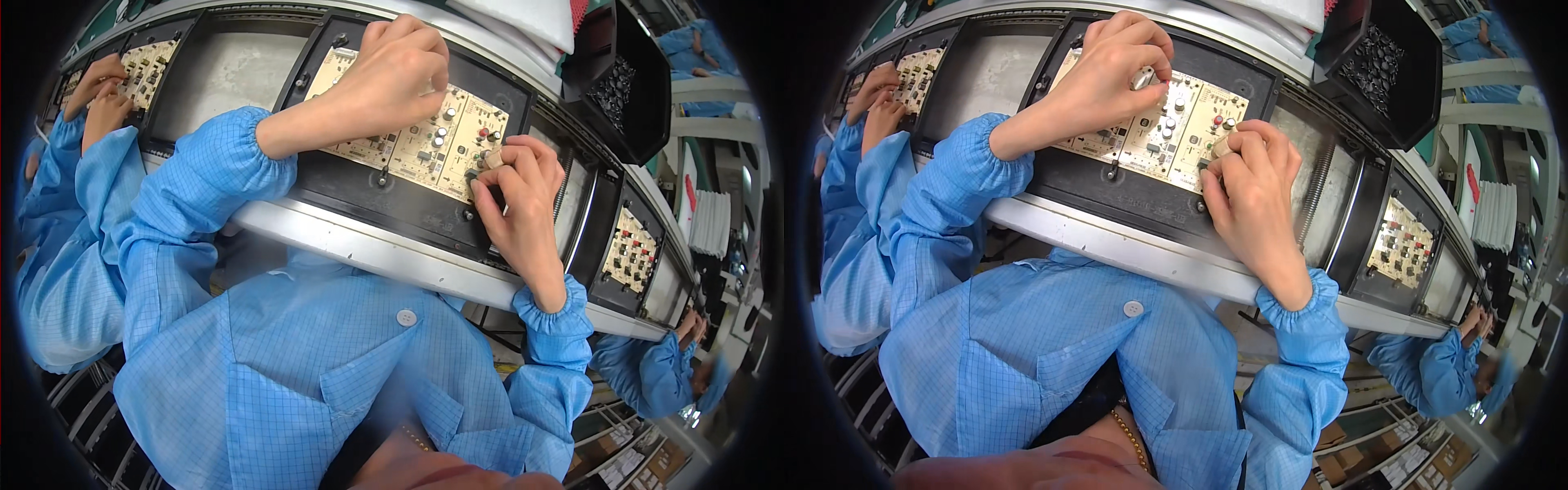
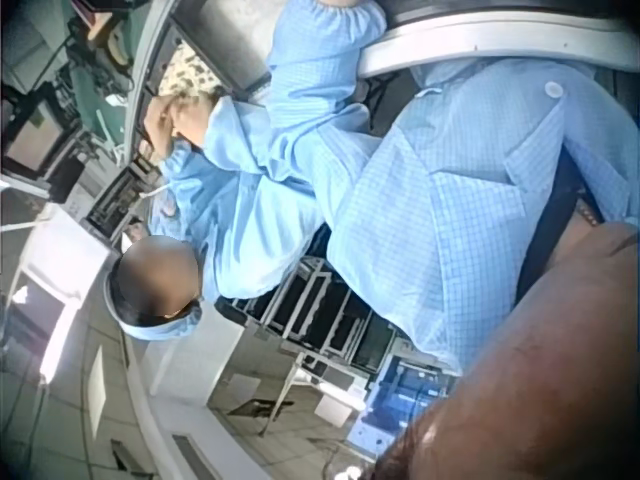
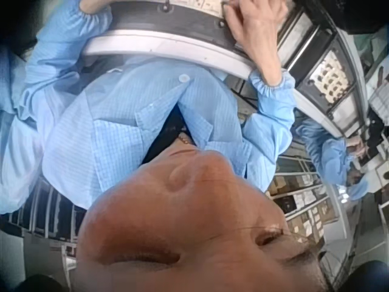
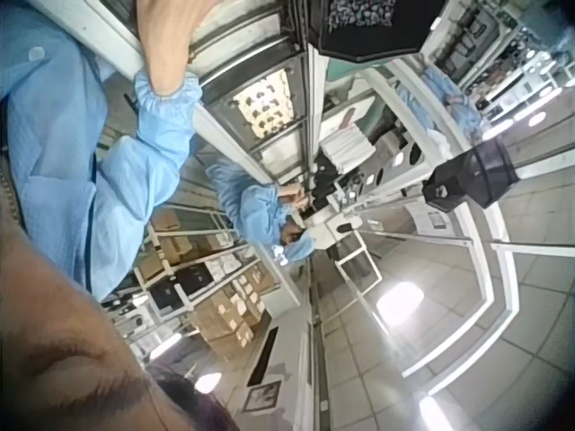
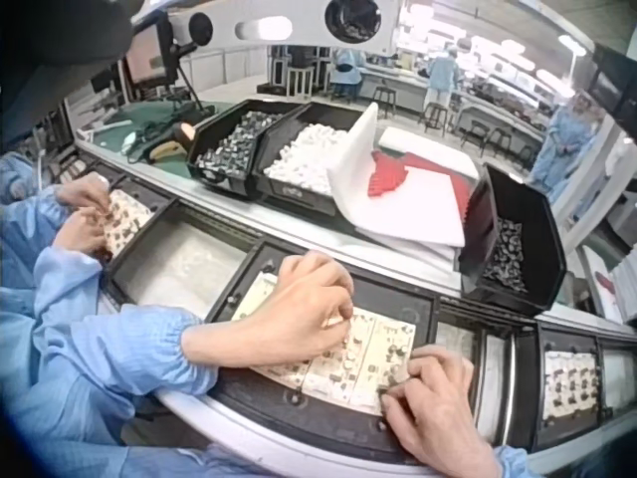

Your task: Placing electronic components into a printed circuit board on a factory assembly line.

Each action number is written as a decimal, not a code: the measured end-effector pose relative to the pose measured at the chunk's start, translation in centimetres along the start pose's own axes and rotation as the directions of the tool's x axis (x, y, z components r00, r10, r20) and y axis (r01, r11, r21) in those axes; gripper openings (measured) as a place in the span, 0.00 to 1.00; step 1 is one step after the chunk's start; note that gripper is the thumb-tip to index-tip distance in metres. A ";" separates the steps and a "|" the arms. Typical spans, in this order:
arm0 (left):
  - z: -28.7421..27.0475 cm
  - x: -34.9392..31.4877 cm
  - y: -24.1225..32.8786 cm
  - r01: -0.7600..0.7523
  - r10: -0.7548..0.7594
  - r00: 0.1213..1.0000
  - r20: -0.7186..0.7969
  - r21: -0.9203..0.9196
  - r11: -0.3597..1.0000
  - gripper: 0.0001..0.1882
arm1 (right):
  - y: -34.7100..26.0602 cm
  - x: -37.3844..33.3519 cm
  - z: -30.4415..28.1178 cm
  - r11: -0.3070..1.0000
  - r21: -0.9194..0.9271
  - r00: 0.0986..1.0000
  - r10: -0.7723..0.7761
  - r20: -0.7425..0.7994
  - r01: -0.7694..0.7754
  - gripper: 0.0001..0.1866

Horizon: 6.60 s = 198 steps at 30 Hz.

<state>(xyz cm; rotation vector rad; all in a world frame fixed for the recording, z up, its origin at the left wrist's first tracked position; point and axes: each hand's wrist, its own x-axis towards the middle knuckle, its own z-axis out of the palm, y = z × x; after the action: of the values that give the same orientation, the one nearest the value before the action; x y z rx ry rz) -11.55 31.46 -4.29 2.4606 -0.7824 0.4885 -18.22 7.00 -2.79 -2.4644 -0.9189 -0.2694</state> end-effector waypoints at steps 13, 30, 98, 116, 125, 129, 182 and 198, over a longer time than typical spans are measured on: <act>0.5 0.3 -1.8 0.045 0.007 0.972 0.234 -0.217 0.975 0.06 | 17.9 6.7 -9.3 0.870 -0.425 0.904 0.051 -0.425 -0.249 0.14; 1.5 0.5 -2.0 0.034 0.009 0.970 0.244 -0.169 0.985 0.05 | 20.1 9.6 -5.5 0.791 -0.297 0.837 0.450 -0.311 -0.535 0.18; -2.6 -1.8 -1.5 -0.099 0.108 0.989 -0.102 0.098 0.990 0.10 | -0.9 0.8 1.5 0.991 0.133 1.000 0.000 -0.008 0.002 0.08; -1.6 -2.6 -3.1 -0.033 0.033 0.995 -0.093 0.003 0.999 0.05 | -1.2 1.6 0.9 0.999 -0.013 0.995 -0.036 0.096 0.038 0.08; 1.6 -1.5 -1.9 0.003 0.015 0.993 0.119 -0.144 0.990 0.05 | 16.4 11.2 -4.1 0.905 -0.238 0.908 0.269 -0.320 -0.352 0.16; 3.2 -0.8 -2.2 -0.022 0.045 0.989 0.141 -0.159 0.987 0.05 | 26.3 12.0 -0.7 0.941 -0.089 0.945 0.328 0.013 -0.326 0.18; 1.0 0.1 -1.0 -0.183 0.184 0.957 0.224 -0.026 0.983 0.05 | 11.2 9.5 -2.6 0.934 -0.004 0.826 0.314 -0.468 -0.357 0.13; -2.2 8.6 -7.1 -0.154 0.409 0.903 -0.134 0.787 0.597 0.09 | 0.2 4.8 1.1 0.990 0.068 0.970 0.133 -0.202 -0.122 0.11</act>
<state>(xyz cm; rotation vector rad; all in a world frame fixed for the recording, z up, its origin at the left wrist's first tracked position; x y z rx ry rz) -0.92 34.01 -1.00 2.8736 -0.9831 1.5821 -14.46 10.08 -2.16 -2.3794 -0.6691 -0.4390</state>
